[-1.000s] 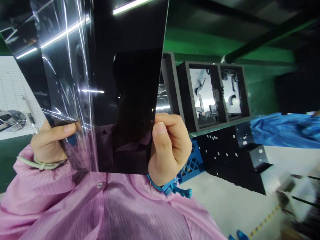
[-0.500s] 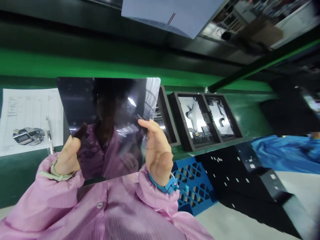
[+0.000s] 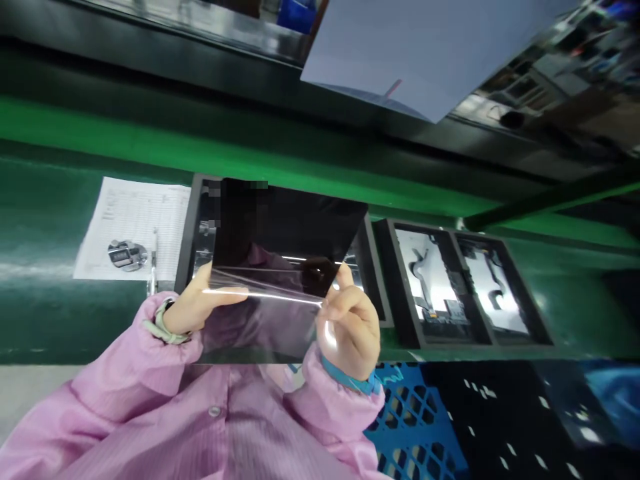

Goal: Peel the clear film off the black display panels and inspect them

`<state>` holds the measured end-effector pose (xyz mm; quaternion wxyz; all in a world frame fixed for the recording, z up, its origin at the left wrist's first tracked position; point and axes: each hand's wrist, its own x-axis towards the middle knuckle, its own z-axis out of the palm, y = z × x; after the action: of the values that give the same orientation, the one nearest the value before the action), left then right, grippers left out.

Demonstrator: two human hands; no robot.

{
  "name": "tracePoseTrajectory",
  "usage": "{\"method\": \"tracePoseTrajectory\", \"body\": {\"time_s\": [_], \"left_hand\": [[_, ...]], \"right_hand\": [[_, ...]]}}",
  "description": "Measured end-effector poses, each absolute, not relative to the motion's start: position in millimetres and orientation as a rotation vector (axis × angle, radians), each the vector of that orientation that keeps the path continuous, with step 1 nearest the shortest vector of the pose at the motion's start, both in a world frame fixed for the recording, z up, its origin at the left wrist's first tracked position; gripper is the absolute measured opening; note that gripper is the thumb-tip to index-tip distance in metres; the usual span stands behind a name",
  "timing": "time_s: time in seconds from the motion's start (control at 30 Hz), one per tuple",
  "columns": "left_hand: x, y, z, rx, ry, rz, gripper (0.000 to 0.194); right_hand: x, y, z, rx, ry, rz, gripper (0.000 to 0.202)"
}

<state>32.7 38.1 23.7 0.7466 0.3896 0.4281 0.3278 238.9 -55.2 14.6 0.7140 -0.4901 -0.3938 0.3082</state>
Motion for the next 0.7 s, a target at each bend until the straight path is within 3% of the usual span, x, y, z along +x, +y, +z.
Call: {"method": "tracePoseTrajectory", "body": {"time_s": [0.33, 0.53, 0.7], "left_hand": [[33, 34, 27, 0.936, 0.823, 0.659, 0.048], [38, 37, 29, 0.756, 0.9, 0.732, 0.045], [39, 54, 42, 0.421, 1.012, 0.805, 0.018]], "right_hand": [[246, -52, 4, -1.059, -0.957, 0.625, 0.031], [241, -49, 12, -1.16, -0.781, 0.74, 0.017], [259, -42, -11, -1.887, -1.051, 0.456, 0.053]]}}
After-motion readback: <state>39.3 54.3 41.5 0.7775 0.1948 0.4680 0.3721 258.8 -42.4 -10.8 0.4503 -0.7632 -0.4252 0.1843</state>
